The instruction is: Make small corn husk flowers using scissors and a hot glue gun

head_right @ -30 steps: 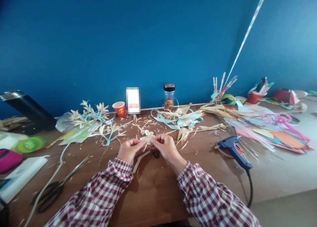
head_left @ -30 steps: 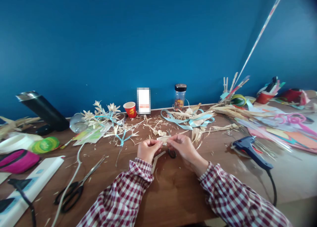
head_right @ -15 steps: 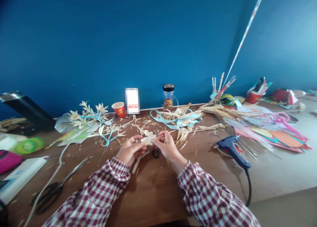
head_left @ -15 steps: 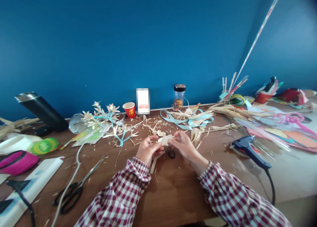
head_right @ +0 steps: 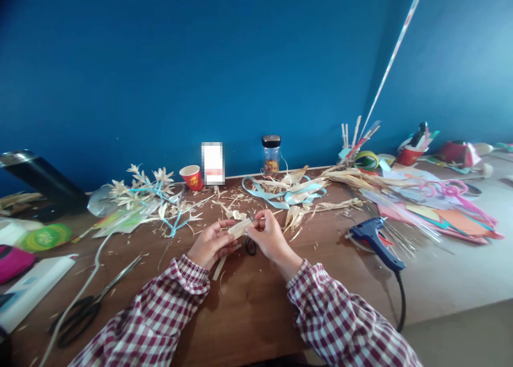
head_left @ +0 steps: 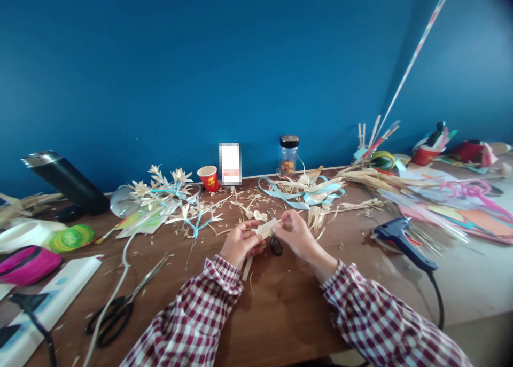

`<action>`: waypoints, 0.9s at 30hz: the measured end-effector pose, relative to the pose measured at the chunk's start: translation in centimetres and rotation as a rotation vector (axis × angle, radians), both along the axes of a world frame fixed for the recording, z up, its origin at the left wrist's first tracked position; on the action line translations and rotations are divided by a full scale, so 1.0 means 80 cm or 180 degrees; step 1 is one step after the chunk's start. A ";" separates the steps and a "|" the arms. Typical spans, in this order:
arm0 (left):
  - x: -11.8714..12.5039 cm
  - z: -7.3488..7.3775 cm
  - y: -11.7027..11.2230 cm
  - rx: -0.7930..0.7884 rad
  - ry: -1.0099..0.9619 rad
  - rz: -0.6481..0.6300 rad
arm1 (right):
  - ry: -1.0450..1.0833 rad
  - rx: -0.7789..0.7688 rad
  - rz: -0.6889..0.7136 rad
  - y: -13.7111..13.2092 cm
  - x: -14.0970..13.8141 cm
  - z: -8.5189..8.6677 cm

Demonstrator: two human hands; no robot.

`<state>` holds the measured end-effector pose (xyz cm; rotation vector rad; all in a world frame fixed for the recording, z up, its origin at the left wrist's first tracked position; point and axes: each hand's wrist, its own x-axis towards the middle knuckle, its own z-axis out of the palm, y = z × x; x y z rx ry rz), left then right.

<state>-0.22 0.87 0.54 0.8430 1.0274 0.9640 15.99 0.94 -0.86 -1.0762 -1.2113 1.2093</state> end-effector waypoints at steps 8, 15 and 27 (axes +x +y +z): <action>0.001 0.000 0.000 0.0124 0.0161 -0.0096 | -0.0327 0.0214 0.0064 -0.005 -0.003 0.001; -0.002 -0.008 0.005 0.0099 0.0048 -0.0268 | -0.0119 0.0019 0.0207 -0.006 -0.004 0.002; 0.003 0.000 -0.006 0.1307 0.0658 -0.0463 | 0.0083 -0.0064 0.0169 -0.005 -0.002 0.007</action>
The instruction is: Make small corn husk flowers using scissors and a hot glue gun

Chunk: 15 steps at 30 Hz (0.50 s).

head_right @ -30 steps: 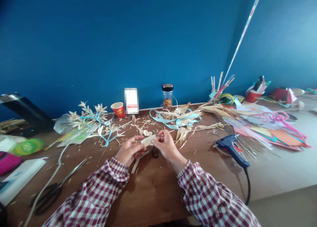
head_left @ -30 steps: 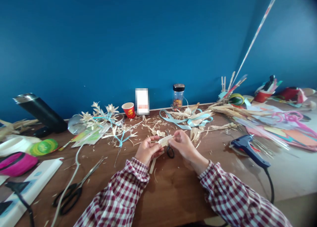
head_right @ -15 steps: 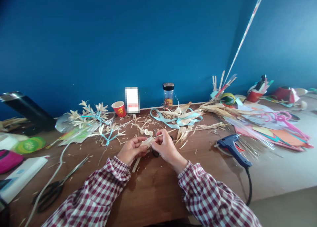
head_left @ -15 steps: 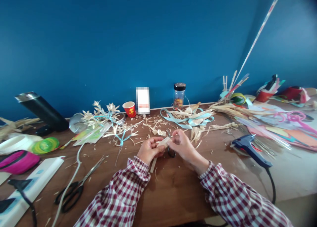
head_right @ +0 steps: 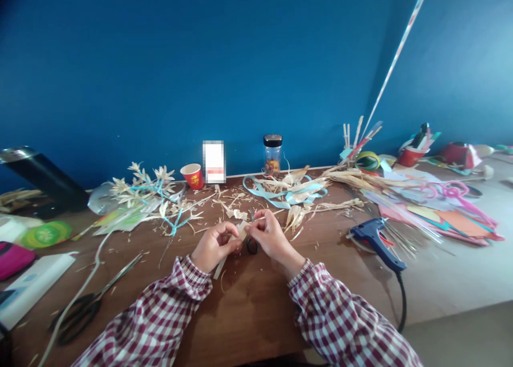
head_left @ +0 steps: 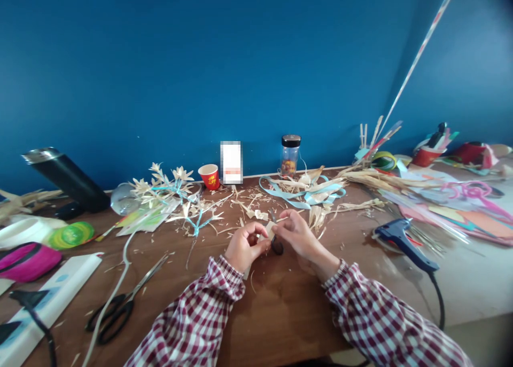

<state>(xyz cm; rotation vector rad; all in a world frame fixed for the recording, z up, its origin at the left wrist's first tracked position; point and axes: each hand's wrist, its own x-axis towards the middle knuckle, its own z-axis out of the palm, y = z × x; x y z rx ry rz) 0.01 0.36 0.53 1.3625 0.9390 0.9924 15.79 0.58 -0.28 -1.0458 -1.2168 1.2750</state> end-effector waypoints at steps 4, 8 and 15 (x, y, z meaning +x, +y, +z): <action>-0.002 -0.004 0.003 -0.0061 0.0212 -0.0157 | -0.0029 -0.0008 -0.0047 0.000 0.001 -0.001; -0.003 -0.005 0.003 0.0021 0.0133 -0.0239 | -0.0019 0.0016 -0.0022 0.000 0.001 -0.002; -0.004 -0.001 0.002 -0.0086 0.0436 -0.0127 | -0.0159 0.0109 0.0039 -0.002 0.001 0.003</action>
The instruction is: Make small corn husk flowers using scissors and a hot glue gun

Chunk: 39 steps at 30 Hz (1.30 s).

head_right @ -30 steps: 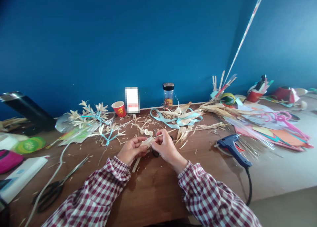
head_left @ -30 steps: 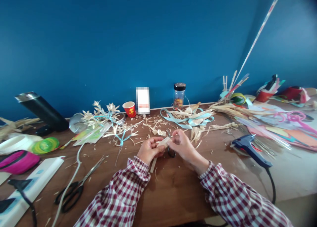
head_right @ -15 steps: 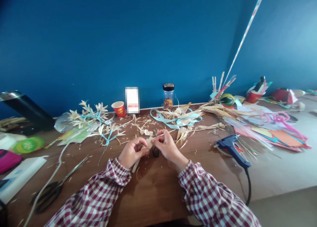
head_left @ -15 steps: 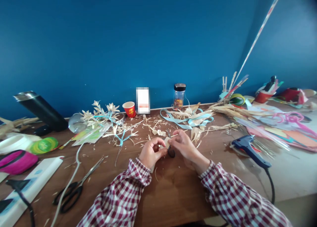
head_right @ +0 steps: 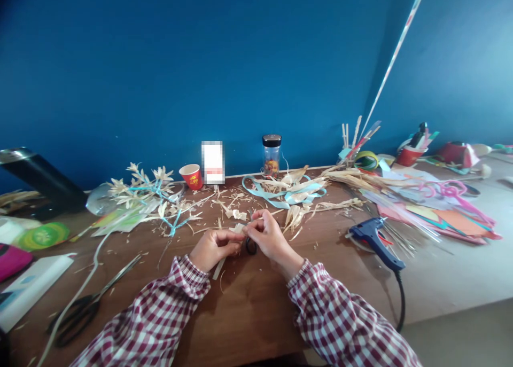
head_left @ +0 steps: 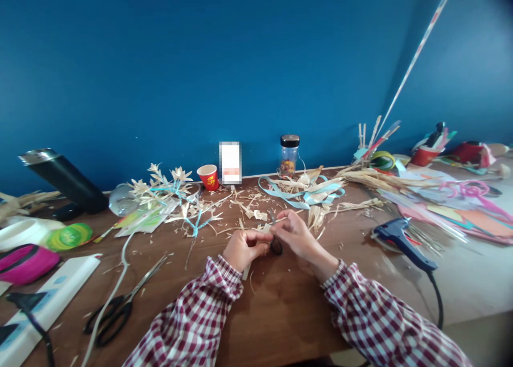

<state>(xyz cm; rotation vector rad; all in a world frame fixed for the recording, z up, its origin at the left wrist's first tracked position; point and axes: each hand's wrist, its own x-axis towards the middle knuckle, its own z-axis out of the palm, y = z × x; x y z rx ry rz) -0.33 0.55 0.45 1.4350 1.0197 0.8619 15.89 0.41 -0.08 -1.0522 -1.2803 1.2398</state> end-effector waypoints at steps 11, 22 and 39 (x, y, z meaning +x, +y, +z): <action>-0.003 -0.012 0.006 -0.0430 -0.0361 -0.0292 | -0.0124 0.0037 0.0062 0.001 0.002 -0.001; 0.000 -0.008 0.002 -0.0905 -0.0895 0.0096 | 0.0475 -0.0148 0.0121 0.004 0.003 0.001; 0.001 -0.015 0.006 -0.0948 -0.0879 0.0099 | 0.0464 -0.0236 -0.0029 0.004 0.003 0.000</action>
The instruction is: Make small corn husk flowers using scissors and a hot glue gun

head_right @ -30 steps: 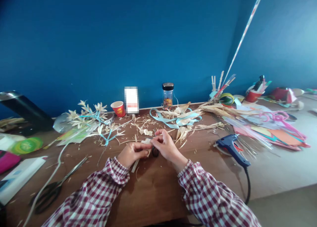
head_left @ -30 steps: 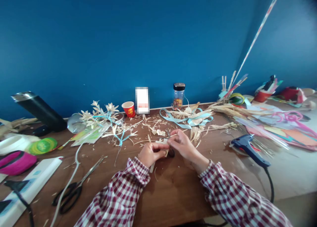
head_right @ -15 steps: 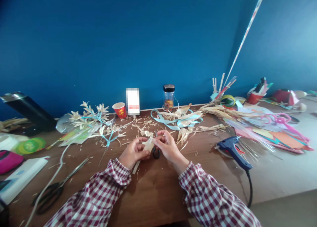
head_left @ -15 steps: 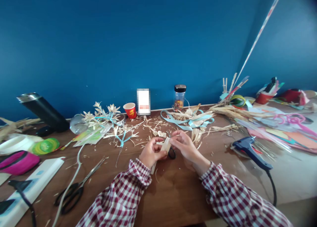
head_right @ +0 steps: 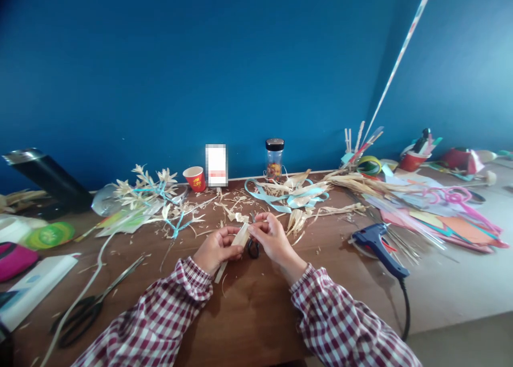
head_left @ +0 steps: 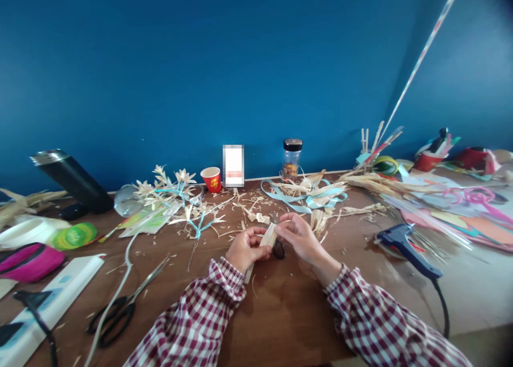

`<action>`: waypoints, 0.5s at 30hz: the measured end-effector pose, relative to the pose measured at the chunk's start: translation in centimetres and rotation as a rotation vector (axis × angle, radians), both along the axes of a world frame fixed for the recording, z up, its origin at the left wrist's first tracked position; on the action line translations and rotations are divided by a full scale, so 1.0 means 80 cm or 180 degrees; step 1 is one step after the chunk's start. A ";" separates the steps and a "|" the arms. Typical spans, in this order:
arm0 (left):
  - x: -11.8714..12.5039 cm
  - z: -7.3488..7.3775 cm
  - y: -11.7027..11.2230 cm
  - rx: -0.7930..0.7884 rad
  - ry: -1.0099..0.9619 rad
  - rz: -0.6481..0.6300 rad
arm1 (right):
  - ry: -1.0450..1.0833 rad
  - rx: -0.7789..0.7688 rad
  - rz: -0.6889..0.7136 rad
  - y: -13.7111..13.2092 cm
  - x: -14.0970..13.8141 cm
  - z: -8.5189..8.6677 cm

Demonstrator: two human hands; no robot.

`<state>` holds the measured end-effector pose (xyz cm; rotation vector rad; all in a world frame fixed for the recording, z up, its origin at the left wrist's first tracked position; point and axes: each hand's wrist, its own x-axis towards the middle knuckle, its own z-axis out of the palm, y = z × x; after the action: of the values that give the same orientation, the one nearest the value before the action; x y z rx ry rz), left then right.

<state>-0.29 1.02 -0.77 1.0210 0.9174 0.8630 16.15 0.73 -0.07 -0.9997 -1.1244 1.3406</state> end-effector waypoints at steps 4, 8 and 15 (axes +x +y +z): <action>-0.001 -0.001 0.001 -0.0074 -0.0037 0.0013 | 0.0025 -0.0067 -0.0035 0.000 -0.002 0.003; 0.000 0.000 0.002 -0.0075 -0.0026 0.0007 | 0.0056 -0.0153 -0.0038 0.000 -0.003 0.005; -0.001 -0.003 0.003 -0.0040 -0.0005 -0.0046 | 0.0010 -0.0136 0.0005 0.000 -0.001 0.004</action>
<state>-0.41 1.23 -0.99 1.0149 0.9120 0.8451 16.04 0.73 0.22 -1.0273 -1.0984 1.3719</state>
